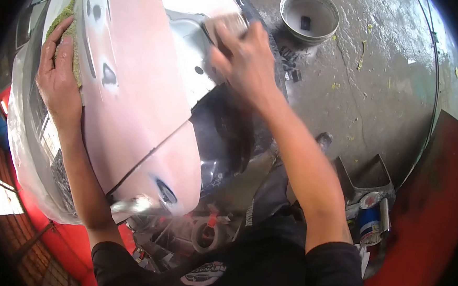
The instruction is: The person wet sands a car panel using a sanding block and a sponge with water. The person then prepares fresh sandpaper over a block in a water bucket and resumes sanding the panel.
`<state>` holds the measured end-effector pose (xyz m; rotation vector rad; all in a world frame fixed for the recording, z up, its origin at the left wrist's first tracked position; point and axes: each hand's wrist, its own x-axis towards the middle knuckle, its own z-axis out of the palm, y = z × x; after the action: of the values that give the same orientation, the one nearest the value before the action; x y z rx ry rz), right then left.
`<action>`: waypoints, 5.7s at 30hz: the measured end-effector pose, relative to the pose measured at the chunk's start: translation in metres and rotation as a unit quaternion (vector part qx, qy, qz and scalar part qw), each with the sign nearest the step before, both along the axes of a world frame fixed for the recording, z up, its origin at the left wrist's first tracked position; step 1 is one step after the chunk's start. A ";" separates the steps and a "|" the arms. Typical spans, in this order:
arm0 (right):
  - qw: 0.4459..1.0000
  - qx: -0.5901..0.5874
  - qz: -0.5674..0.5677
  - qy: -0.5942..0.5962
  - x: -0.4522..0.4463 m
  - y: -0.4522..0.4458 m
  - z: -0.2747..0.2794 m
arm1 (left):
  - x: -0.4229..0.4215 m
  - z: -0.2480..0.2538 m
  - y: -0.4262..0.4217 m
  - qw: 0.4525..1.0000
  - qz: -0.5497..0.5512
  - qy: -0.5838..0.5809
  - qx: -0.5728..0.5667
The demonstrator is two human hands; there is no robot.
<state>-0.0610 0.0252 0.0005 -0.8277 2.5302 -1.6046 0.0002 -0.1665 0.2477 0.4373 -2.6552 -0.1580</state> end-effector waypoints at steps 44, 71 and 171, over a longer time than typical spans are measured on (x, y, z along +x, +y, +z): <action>1.000 0.010 0.008 0.026 -0.016 -0.011 0.000 | -0.002 0.001 -0.002 1.000 -0.005 0.001 -0.005; 0.999 0.009 0.030 0.007 0.011 0.018 0.000 | -0.003 -0.001 -0.003 1.000 -0.011 0.015 0.012; 0.891 -0.093 -0.216 -0.388 0.214 0.386 -0.119 | 0.080 -0.208 0.206 0.905 -0.150 -0.307 -0.255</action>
<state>0.1533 0.4112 -0.1182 0.3861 2.0414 -1.8017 0.0804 0.0394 0.0398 -0.1304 -3.1924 0.6820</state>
